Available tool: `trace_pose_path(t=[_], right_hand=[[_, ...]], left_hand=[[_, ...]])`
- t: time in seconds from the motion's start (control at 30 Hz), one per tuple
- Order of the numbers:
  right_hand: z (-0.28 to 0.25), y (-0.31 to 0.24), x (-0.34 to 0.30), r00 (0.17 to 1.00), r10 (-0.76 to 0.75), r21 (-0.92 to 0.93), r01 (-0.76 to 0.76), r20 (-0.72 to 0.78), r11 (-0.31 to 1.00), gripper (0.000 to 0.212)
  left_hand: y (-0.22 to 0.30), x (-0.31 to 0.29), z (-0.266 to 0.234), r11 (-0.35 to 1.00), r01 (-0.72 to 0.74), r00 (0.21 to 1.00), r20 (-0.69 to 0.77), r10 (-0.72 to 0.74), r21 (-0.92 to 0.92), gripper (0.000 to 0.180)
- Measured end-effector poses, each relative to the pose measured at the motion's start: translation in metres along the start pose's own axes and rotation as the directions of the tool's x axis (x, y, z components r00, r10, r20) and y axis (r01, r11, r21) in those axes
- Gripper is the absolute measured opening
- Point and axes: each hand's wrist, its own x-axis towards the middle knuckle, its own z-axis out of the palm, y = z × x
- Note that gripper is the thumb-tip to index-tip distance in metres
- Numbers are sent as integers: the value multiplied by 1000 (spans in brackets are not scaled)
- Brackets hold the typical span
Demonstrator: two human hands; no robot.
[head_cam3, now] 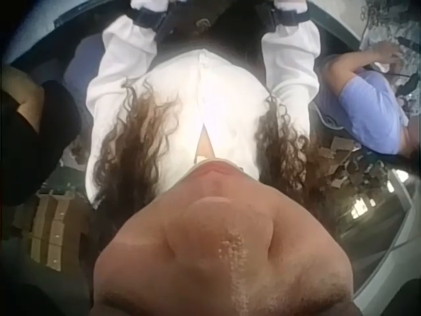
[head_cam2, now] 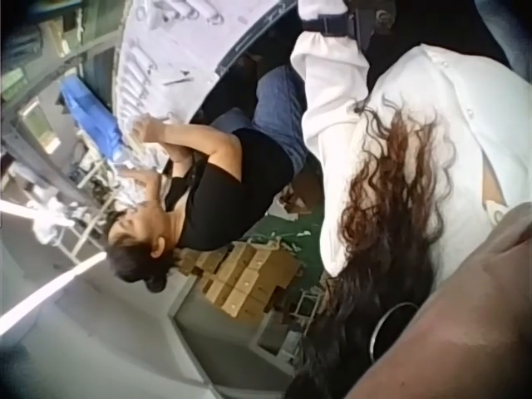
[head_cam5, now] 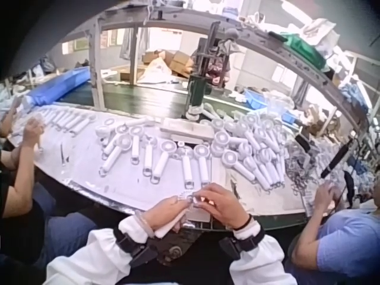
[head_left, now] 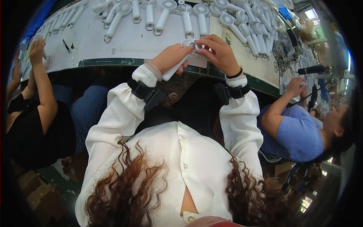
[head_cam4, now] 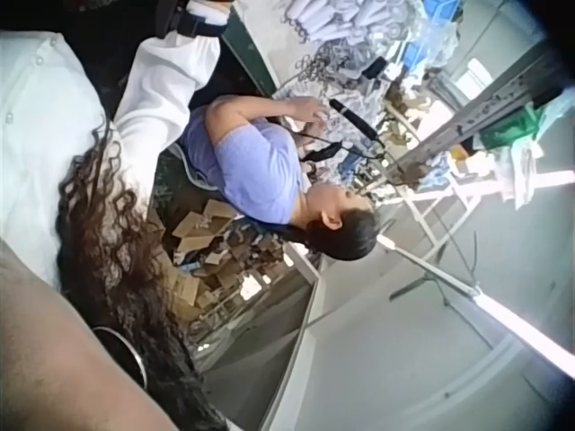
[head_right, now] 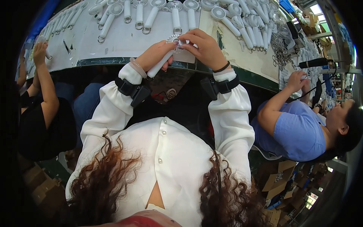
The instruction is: The person picks up a handheld fan, scrapes the plastic edges with a metal tool, and presses it into a machine. They then pick up a small plastic piece, scrape it, and fit it onto the fan before placing it on the table.
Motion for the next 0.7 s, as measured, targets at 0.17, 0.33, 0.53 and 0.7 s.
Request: trace_pose_path(t=[0.17, 0.33, 0.53, 0.7], right_hand=[[2, 3, 0, 999, -47, -11, 47, 0, 999, 25], [1, 0, 3, 994, -113, -77, 113, -2, 991, 26], [-1, -5, 5, 994, -108, -47, 109, 16, 993, 26], [4, 1, 5, 986, -166, -17, 166, 13, 986, 27]], left_hand=[[-13, 3, -10, 987, -57, 994, 80, 69, -153, 36], [-12, 1, -11, 988, -97, 989, 96, 109, -118, 31], [-13, 1, -13, 991, -89, 989, 113, 100, -100, 29], [-10, -2, -14, 995, -79, 985, 150, 88, -66, 28]])
